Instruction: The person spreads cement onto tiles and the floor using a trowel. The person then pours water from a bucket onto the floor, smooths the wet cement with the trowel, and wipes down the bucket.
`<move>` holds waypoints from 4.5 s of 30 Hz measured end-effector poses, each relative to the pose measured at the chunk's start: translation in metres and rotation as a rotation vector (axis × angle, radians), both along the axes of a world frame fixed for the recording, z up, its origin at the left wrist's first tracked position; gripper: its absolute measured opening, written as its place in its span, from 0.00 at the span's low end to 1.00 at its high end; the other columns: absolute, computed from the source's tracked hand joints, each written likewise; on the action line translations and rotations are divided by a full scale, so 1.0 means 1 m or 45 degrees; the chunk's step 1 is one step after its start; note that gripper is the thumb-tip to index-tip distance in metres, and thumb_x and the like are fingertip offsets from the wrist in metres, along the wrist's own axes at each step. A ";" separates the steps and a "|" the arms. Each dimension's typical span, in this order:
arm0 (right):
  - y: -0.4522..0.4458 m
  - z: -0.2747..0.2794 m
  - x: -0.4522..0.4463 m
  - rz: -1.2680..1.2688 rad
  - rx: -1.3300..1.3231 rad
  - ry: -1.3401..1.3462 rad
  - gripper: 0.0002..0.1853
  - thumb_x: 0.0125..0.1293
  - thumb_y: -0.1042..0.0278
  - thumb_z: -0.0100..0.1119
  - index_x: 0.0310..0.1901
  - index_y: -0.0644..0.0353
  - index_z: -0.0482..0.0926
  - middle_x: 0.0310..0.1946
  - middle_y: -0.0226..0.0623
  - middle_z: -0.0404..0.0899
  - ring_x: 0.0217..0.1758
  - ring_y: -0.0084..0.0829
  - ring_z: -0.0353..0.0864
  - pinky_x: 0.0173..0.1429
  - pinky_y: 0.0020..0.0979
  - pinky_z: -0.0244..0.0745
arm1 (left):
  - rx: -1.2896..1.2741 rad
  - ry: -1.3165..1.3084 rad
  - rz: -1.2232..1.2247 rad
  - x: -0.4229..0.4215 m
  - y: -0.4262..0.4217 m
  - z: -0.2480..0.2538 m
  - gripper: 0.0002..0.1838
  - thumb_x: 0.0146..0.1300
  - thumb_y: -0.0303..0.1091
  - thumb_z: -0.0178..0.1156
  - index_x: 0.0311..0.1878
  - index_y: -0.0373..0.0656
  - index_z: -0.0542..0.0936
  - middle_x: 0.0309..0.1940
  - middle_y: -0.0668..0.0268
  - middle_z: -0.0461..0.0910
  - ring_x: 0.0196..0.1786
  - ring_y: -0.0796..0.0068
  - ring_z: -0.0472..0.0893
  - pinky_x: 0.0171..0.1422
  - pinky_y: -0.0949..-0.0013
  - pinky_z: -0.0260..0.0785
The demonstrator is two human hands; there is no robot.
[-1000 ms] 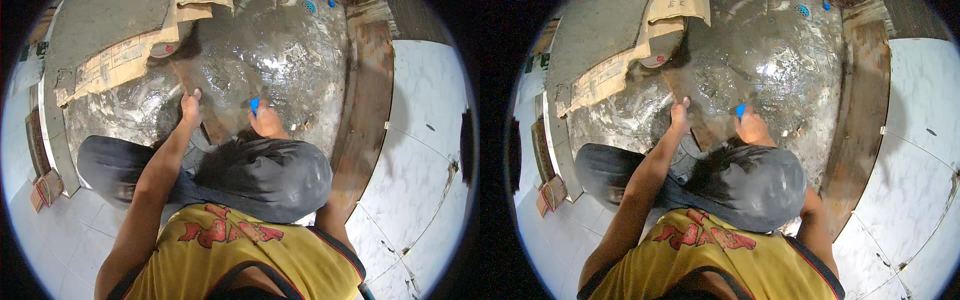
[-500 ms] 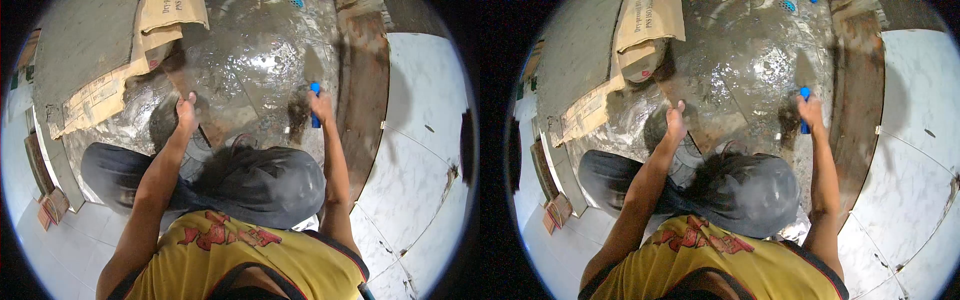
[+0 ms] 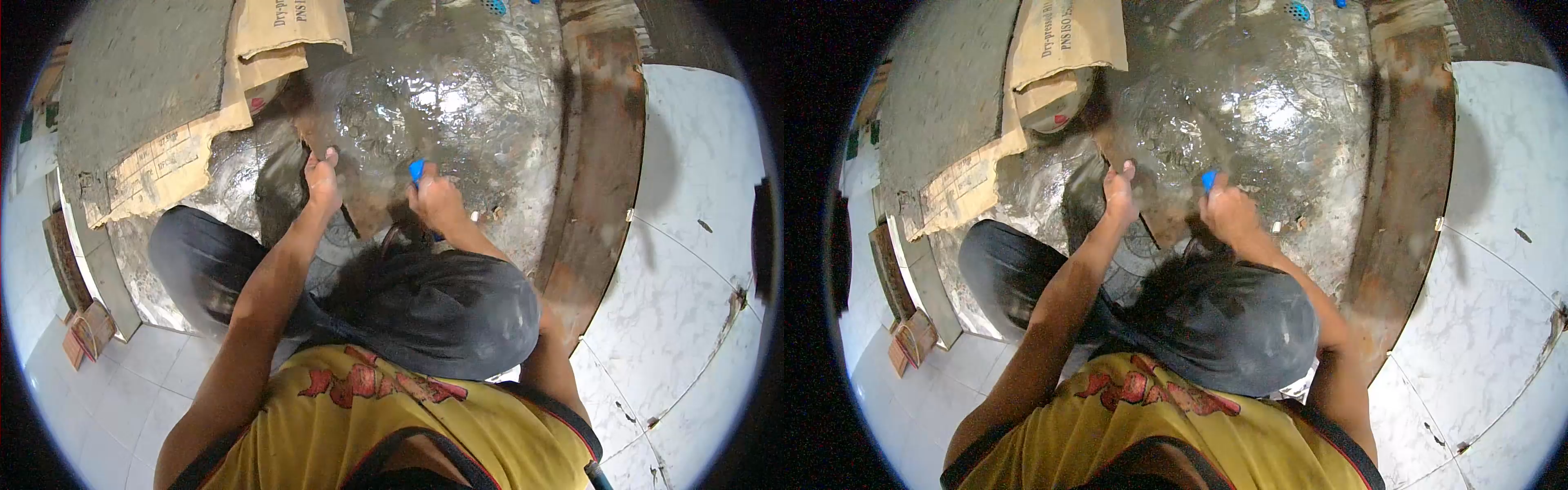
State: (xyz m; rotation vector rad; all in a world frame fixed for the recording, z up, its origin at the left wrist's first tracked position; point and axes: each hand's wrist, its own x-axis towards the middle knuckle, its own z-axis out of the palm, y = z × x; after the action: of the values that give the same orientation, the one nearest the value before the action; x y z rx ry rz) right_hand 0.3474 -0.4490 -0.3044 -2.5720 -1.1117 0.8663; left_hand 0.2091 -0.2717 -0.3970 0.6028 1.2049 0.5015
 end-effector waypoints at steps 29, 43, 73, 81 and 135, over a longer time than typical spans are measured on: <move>-0.188 0.168 -0.141 -1.691 0.335 -0.360 0.21 0.53 0.59 0.60 0.47 0.60 0.75 0.28 0.56 0.80 0.33 0.56 0.81 0.41 0.49 0.75 | -0.344 -0.390 -1.008 0.187 -0.049 0.153 0.19 0.71 0.36 0.46 0.63 0.46 0.71 0.62 0.60 0.72 0.64 0.51 0.71 0.69 0.35 0.60; -0.280 0.209 -0.414 -3.233 0.846 -0.826 0.09 0.57 0.66 0.61 0.27 0.62 0.74 0.16 0.30 0.72 0.16 0.25 0.73 0.19 0.30 0.67 | -0.434 -0.552 -1.563 0.107 -0.136 0.288 0.15 0.72 0.32 0.48 0.57 0.36 0.73 0.53 0.57 0.77 0.57 0.56 0.77 0.61 0.42 0.72; -0.193 0.300 -0.361 -2.698 1.676 -0.423 0.20 0.69 0.53 0.50 0.43 0.67 0.70 0.24 0.38 0.75 0.17 0.28 0.76 0.20 0.32 0.73 | 0.592 -1.827 -2.214 -0.088 -0.383 0.306 0.15 0.66 0.23 0.54 0.55 0.35 0.76 0.47 0.63 0.82 0.48 0.73 0.78 0.58 0.69 0.67; -0.193 0.244 -0.362 -2.845 1.750 -0.286 0.20 0.70 0.52 0.50 0.43 0.66 0.70 0.24 0.38 0.75 0.16 0.31 0.75 0.20 0.33 0.73 | 0.423 -1.668 -2.240 -0.080 -0.381 0.309 0.17 0.68 0.24 0.53 0.59 0.37 0.74 0.50 0.66 0.80 0.50 0.76 0.77 0.59 0.70 0.66; -0.104 -0.073 -0.192 -1.540 -0.204 -0.152 0.26 0.63 0.60 0.54 0.51 0.77 0.63 0.33 0.68 0.79 0.42 0.61 0.82 0.47 0.55 0.76 | 0.394 -0.135 -1.265 -0.025 0.065 0.004 0.24 0.66 0.22 0.55 0.65 0.37 0.66 0.59 0.61 0.74 0.56 0.68 0.74 0.64 0.65 0.63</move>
State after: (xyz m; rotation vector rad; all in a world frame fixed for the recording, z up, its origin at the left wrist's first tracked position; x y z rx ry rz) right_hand 0.1557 -0.5527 -0.3770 -2.7111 0.5785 0.4575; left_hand 0.1843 -0.2065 -0.3926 1.3138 0.6018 -0.1365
